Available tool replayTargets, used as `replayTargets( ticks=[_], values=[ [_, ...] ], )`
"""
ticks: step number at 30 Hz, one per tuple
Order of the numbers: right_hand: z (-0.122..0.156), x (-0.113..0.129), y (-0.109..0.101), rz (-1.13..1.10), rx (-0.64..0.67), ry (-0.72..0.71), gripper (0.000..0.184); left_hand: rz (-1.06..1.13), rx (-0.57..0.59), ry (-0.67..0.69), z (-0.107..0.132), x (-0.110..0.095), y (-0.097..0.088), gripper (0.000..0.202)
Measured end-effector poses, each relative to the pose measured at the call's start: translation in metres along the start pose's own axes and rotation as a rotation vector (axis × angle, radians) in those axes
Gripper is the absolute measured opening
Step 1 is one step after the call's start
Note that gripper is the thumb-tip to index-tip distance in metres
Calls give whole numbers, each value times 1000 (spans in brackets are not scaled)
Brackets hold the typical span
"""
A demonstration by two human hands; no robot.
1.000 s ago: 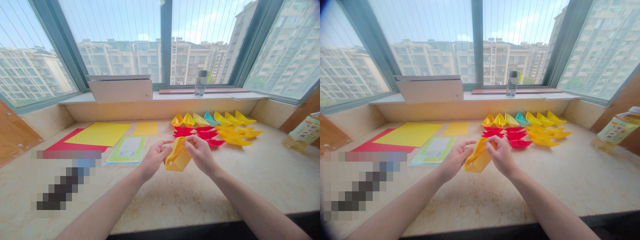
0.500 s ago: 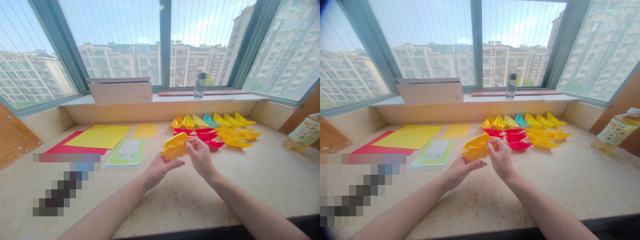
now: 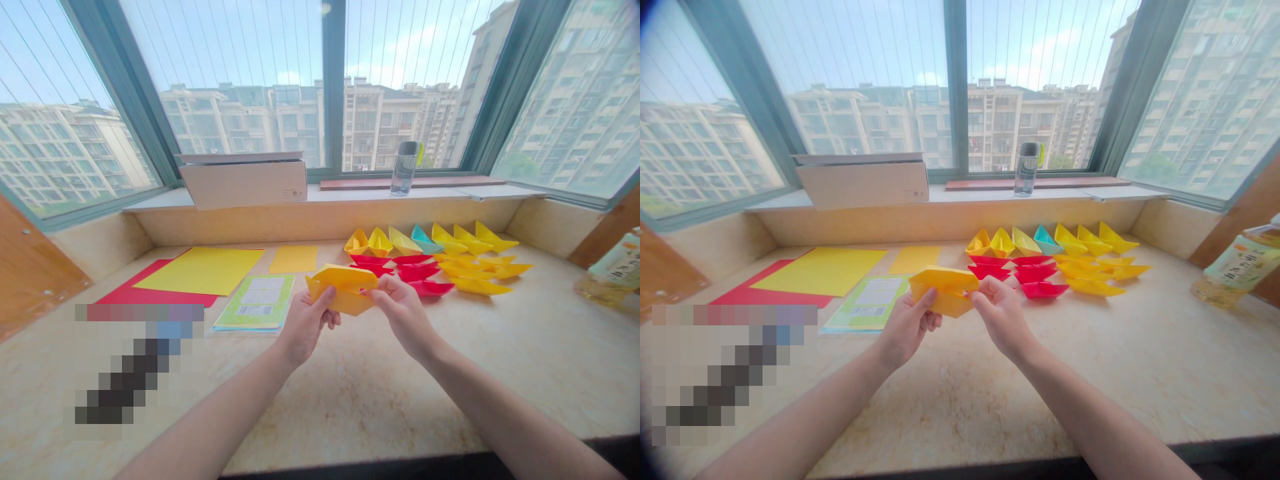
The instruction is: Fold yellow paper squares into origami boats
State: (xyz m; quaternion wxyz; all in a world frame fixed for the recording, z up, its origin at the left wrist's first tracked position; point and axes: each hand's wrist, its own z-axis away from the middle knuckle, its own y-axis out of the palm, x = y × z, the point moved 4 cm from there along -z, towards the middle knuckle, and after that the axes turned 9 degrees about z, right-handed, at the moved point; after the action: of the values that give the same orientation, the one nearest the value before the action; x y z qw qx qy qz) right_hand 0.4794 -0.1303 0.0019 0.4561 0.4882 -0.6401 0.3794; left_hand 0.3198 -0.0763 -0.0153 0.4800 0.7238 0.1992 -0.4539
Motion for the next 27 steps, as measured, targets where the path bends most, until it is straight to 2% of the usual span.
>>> replayTargets(
  ticks=[3,5,8,12,19,23,27],
  values=[
    [1,-3,1,25,-7,5,16,-10,76,11,4,1,7,33],
    [1,-5,3,15,23,9,14,-39,81,20,6,3,8,34],
    [2,-4,6,2,90,14,10,-65,12,9,5,4,3,30],
    [2,2,4,51,145,7,9,14,-94,-4,2,0,-4,29],
    [2,5,0,118,219,-9,10,147,-63,-36,3,-1,1,30],
    [4,8,4,181,312,-25,11,109,-75,-31,2,0,-1,32],
    [6,13,10,229,407,-56,19,42,-117,5,1,-1,-4,34]
  ],
)
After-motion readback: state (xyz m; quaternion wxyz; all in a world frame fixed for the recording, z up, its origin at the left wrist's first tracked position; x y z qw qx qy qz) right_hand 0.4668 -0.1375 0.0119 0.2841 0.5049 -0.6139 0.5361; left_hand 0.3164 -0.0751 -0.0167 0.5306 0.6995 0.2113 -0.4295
